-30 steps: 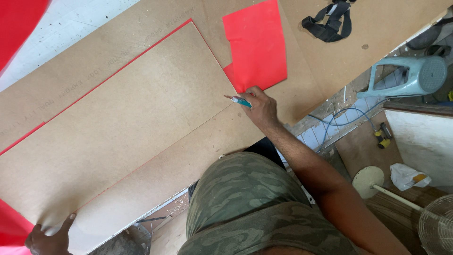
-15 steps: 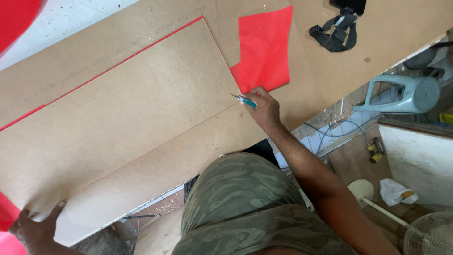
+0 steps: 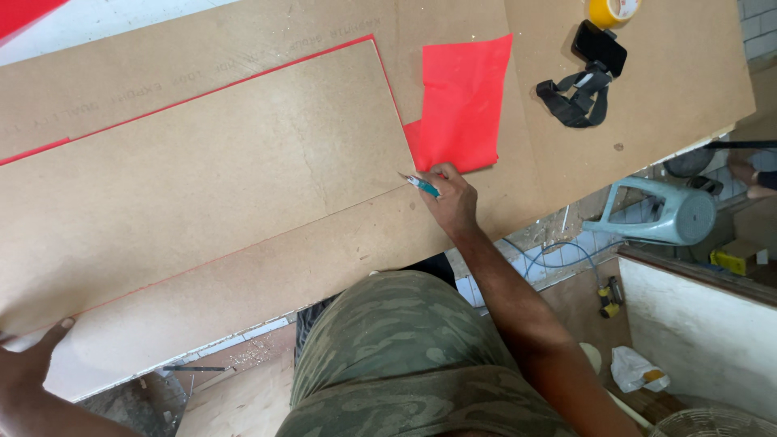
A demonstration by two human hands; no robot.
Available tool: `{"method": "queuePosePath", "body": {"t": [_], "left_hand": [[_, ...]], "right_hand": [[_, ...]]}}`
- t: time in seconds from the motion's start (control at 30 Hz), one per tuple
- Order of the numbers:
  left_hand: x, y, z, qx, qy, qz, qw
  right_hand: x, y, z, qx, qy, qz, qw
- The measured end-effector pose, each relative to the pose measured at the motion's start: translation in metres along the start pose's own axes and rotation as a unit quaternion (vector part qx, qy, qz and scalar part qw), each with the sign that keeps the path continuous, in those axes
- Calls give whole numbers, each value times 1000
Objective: The person uses a utility knife to cut a large sheet of red material along the edges of a rectangular cardboard template placed on a workbench. They repeatedly reposition the template and cut the material to produce multiple rectangular pieces.
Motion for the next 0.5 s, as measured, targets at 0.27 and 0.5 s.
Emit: {"method": "queuePosePath", "body": {"t": [0.27, 0.5], "left_hand": [[1, 2, -5, 6, 30, 85, 996], [2, 7, -3, -16, 35, 81, 996]], "right_hand": [[-1, 5, -2, -2, -15, -7, 1000], [1, 12, 1, 28, -23, -2, 999]]}}
Point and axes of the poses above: each hand's wrist, its own x-axis towards the middle knuckle, its own z-axis out of the back of the hand, y = z × x, the point moved 2 cm from there along x, towards the middle knuckle, and after that the axes turned 2 degrees about y, right-handed, at the moved point
